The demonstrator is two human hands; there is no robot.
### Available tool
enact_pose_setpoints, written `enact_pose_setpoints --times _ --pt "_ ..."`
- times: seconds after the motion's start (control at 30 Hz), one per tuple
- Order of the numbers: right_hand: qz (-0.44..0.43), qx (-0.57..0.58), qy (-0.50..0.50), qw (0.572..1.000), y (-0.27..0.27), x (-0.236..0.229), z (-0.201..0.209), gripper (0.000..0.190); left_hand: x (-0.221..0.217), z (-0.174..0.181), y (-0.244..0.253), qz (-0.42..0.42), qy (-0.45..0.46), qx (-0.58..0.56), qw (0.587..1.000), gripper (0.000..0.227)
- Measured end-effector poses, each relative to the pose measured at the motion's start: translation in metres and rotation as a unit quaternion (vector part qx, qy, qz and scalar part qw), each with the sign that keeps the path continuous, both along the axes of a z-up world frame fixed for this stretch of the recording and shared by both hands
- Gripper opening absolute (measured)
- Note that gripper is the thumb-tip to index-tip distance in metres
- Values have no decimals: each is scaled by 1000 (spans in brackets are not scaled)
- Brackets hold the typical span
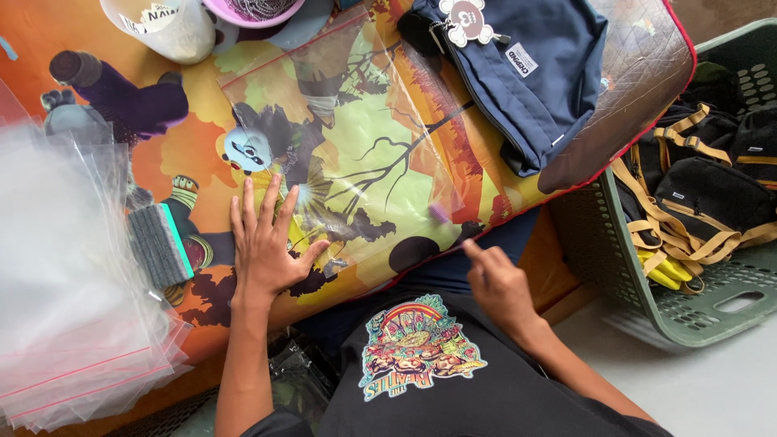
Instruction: The person attaches a decorative tag to a blue bag using a metal chain. They then wipe a clear plastic bag with a purple brush and place the bag inside. Finally, they seal the plastic bag and place it into a green basket.
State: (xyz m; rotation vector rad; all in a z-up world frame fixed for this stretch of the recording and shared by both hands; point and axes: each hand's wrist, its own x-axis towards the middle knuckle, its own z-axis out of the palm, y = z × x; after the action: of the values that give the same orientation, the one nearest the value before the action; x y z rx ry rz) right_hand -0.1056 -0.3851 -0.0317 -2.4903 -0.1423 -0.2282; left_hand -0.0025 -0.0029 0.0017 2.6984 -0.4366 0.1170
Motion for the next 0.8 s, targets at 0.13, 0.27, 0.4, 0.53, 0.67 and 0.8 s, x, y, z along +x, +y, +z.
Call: enact_pose_setpoints --times 0.13,0.27,0.4,0.53,0.67,0.8 --pt "43 -22 2 999 1 1 -2 43 1 0 0 3 -3 0 1000 94" --pt "24 -10 -16 1000 -4 14 0 42 1 0 -1 4 -12 0 1000 93" --pt "111 32 34 993 15 14 6 43 2 -1 2 7 2 4 1000 95" --pt "125 60 38 990 8 44 14 39 1 -3 2 9 5 16 1000 94" --pt "208 52 67 975 30 30 10 44 1 -9 4 10 11 17 1000 96" --pt "245 2 36 969 28 62 25 30 0 -8 3 10 5 15 1000 96"
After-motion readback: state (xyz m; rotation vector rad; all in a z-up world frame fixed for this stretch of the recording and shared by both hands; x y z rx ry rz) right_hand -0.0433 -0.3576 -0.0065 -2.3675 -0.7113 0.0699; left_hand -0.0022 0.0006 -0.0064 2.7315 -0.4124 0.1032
